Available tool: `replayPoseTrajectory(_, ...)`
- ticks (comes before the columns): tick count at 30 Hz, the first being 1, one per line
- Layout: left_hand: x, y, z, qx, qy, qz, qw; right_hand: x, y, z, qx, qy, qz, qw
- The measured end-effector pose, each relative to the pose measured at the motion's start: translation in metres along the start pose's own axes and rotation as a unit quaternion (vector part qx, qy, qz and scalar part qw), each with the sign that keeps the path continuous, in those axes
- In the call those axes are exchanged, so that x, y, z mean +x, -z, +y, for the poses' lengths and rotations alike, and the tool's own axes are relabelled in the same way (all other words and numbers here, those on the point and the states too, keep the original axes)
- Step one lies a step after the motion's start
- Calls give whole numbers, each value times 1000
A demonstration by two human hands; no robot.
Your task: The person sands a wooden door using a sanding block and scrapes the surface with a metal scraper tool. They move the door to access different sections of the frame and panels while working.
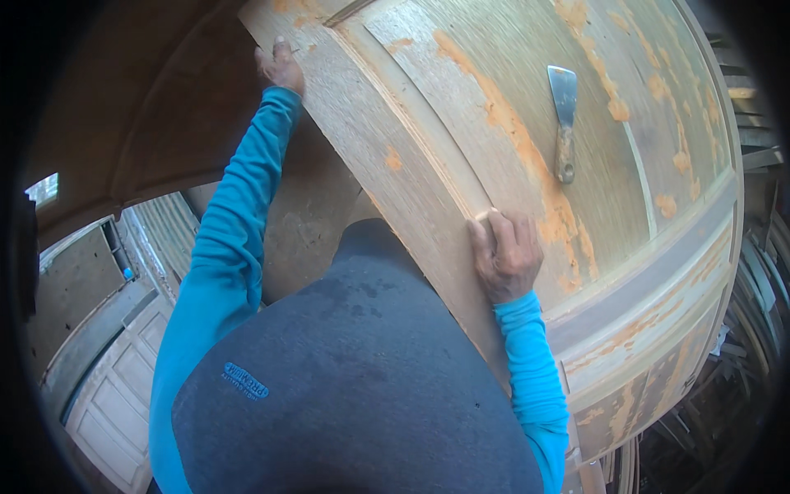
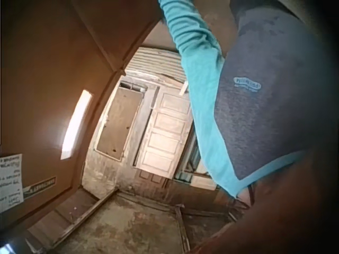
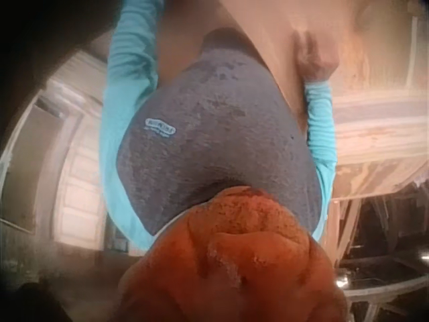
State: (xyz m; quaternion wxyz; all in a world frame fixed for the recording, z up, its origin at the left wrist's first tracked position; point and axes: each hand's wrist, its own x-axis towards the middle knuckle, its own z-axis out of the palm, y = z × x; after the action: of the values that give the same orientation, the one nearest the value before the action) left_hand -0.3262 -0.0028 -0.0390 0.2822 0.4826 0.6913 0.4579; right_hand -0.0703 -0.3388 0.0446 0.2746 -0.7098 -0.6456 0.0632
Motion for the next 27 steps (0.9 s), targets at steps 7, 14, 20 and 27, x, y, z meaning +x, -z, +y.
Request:
replayPoseTrajectory(7,-4,4,-8,-37,1,2,999,159,-94,-49,21,59,-1,998)
replayPoseTrajectory(14,-8,8,4,-144,7,-67,987,280,-174,-89,-5,81,45,996)
replayPoseTrajectory(20,-1,28,-1,-181,6,-150,972,257,-151,-84,-12,75,-17,997)
replayPoseTrajectory(27,9,42,-6,-215,76,-228,946,243,-138,-81,21,65,-41,997)
